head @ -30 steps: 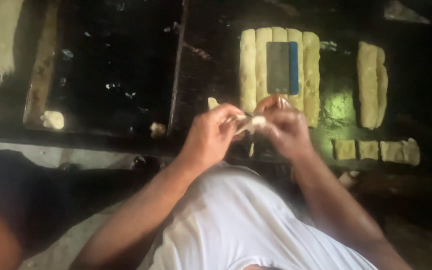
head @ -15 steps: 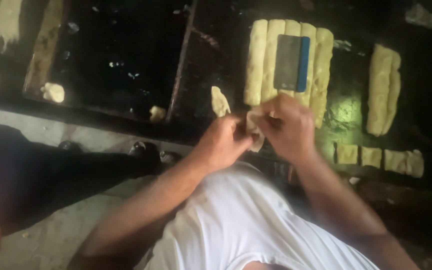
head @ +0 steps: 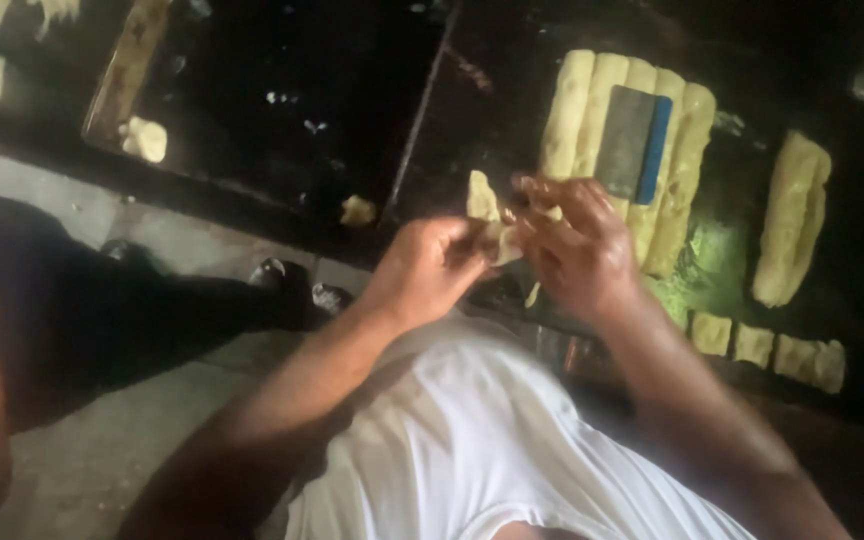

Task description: Manually shaping and arranging small pieces of dough onto a baking tray.

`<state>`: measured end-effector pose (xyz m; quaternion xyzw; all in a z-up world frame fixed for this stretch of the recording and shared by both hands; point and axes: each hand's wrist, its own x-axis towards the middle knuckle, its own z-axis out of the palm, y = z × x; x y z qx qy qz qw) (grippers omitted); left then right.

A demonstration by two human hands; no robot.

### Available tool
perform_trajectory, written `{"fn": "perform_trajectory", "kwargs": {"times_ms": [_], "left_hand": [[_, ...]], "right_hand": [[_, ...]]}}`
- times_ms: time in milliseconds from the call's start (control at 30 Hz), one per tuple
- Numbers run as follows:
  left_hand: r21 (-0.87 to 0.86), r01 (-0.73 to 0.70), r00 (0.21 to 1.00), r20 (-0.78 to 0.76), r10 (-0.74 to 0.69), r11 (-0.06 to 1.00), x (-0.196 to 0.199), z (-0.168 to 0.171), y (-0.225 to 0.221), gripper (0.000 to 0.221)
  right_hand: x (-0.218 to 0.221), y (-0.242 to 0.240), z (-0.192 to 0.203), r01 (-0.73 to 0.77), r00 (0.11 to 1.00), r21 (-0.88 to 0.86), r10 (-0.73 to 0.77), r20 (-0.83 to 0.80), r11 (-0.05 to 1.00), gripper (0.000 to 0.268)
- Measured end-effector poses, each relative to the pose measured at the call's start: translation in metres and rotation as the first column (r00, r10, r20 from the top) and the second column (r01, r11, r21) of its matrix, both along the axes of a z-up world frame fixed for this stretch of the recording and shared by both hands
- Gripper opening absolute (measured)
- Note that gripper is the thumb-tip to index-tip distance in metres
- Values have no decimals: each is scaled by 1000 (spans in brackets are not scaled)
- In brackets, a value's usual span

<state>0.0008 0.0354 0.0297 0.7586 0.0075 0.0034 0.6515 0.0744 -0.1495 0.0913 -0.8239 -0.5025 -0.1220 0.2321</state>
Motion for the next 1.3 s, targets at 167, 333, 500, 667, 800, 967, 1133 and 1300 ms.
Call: {"fn": "perform_trajectory", "kwargs": {"times_ms": [167,333,500,667,800,967,1133,1300], "left_hand": [[-44,-2,997,-71,-1,999,-12,2,45,27],[-268,-443,873,88,480,855,-19,-10,79,41],[209,-597,758,462,460,775,-3,-26,108,27],[432,-452,875,384,295,781,21,-43,119,22],[658,-198,979,175,108,727,46,-55,115,24],[629,-132,969,245,-35,766,61,-55,126,31],[500,92,985,83,-154,861,57,-15,130,18],[623,80,989,50,-141,778,57,-27,121,21]], "right_hand": [[8,44,-8,-159,960,-152,117,-253,976,36],[48,99,-21,147,565,-265,-301,-768,953,23],[52,173,-33,81,935,-556,-256,-245,827,19],[61,131,-74,128,983,-372,-69,168,919,38],[45,88,-23,316,883,-234,-375,-281,919,24],[30,11,-29,183,955,-114,-204,-215,976,22],[11,-84,-64,436,837,-105,-445,-319,894,15],[-8,-159,-58,618,709,-160,-634,-309,770,15]]}}
